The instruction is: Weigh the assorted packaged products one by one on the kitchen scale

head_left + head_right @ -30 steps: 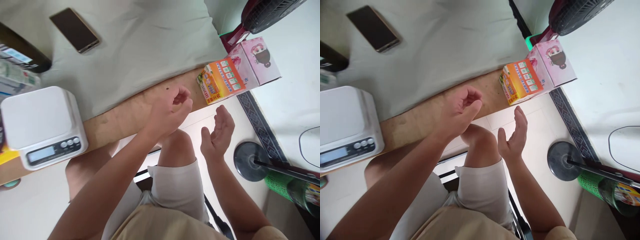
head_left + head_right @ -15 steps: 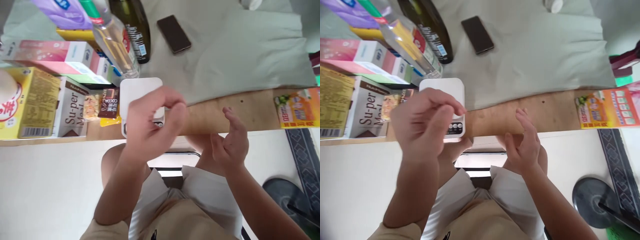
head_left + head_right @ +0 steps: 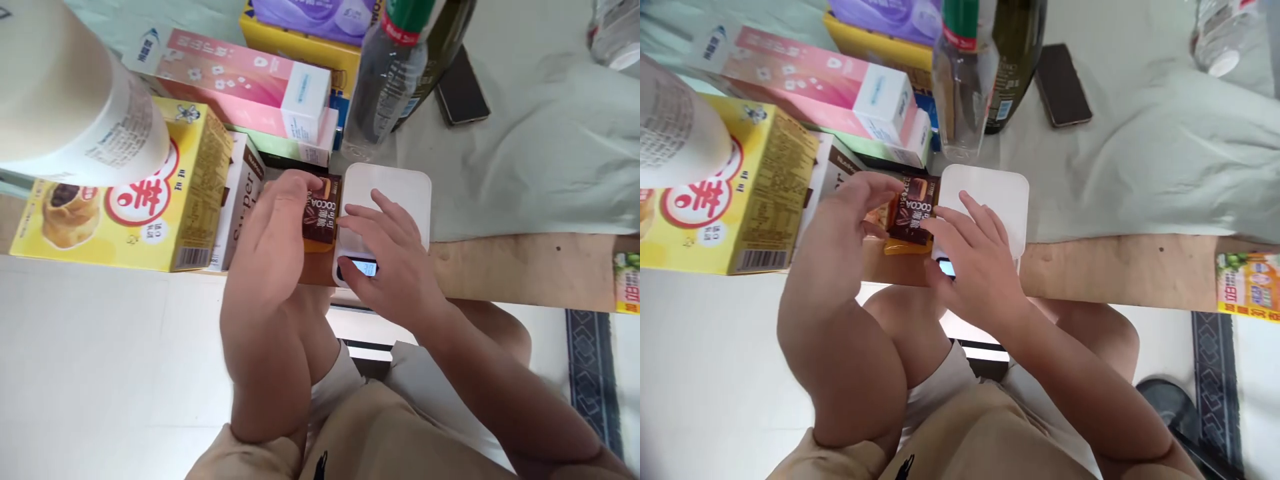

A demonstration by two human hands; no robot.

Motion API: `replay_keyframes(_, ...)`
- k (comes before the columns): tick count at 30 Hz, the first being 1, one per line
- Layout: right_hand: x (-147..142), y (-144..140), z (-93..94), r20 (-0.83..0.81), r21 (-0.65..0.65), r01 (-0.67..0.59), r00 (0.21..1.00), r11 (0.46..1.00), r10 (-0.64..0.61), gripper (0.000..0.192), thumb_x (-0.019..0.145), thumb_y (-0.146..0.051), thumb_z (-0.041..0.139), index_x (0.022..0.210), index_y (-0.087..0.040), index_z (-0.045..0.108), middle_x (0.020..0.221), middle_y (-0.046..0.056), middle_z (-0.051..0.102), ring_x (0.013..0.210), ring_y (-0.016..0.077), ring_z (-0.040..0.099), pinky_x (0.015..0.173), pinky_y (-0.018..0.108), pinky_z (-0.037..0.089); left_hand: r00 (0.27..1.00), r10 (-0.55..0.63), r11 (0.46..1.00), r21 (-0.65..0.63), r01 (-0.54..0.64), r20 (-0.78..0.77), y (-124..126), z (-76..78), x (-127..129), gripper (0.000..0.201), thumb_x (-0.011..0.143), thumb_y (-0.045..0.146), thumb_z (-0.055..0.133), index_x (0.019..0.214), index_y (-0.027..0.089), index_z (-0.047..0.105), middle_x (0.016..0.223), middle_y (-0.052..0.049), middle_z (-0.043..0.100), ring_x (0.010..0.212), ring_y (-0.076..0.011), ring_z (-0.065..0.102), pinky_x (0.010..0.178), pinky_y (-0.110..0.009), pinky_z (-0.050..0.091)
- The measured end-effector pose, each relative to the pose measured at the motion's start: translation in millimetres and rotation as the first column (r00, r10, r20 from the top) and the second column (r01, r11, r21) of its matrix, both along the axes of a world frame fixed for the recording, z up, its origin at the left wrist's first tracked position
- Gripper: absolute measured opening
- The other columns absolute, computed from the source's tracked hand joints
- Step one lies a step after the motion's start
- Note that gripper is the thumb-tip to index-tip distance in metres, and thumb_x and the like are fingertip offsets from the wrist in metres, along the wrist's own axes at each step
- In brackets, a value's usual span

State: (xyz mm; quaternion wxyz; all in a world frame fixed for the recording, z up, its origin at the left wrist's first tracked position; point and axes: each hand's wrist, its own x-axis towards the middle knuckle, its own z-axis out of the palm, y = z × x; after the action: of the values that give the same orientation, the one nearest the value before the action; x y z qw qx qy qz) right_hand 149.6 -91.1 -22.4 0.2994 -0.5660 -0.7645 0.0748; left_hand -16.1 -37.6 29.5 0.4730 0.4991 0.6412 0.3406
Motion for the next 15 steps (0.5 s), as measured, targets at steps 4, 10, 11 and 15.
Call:
replay_keyframes(4,-11,13,-4.6,0.134,-0.100,0.003,0.991,0.995,0.011,0.045,0.094,-0.025,0.066,0.139,-0.026,0.066,0.150,0.010,0.073,0.160,0.0394,0.053,0.132,0.061,0.042,0.996,-0.076,0.996,-0.037,0.078,0.053,3,-7.1,-15,0.031,0.110,0.032,0.046,0.112,0.031,0.077,0.124,0.000,0.080,0.124,-0.0244,0.070,0.117,-0.043,0.055)
replay_keyframes(10,-14,23,-11.9,0.188,-0.076,-0.009,0.982,0.997,0.023,0.036,0.093,-0.019,0.066,0.127,-0.028,0.074,0.140,0.006,0.080,0.149,0.0309,0.064,0.130,0.055,0.045,0.984,-0.138,0.990,-0.020,0.141,0.110,6,-11.7,-23,0.031,0.112,0.037,0.045,0.109,0.033,0.076,0.122,0.002,0.081,0.122,-0.0233,0.073,0.107,-0.041,0.061)
replay_keyframes(11,-14,24,-12.5,0.179,-0.045,-0.008,0.984,0.999,0.016,0.033,0.094,-0.020,0.065,0.124,-0.028,0.075,0.137,0.006,0.081,0.145,0.0297,0.068,0.128,0.053,0.047,0.982,-0.126,0.991,-0.021,0.130,0.142,7,-12.8,-23,0.031,0.112,0.035,0.045,0.108,0.034,0.076,0.121,0.003,0.081,0.121,-0.0226,0.073,0.104,-0.039,0.062)
replay_keyframes(15,-14,29,-11.1,0.095,0.133,-0.087,0.993,0.987,0.075,0.023,0.101,-0.018,0.061,0.112,-0.026,0.080,0.127,0.004,0.086,0.127,0.0244,0.080,0.109,0.043,0.064,0.962,-0.115,0.993,0.021,0.114,0.249,7,-17.7,-26,0.035,0.113,0.041,0.044,0.104,0.037,0.077,0.120,0.004,0.081,0.121,-0.0225,0.074,0.111,-0.037,0.062)
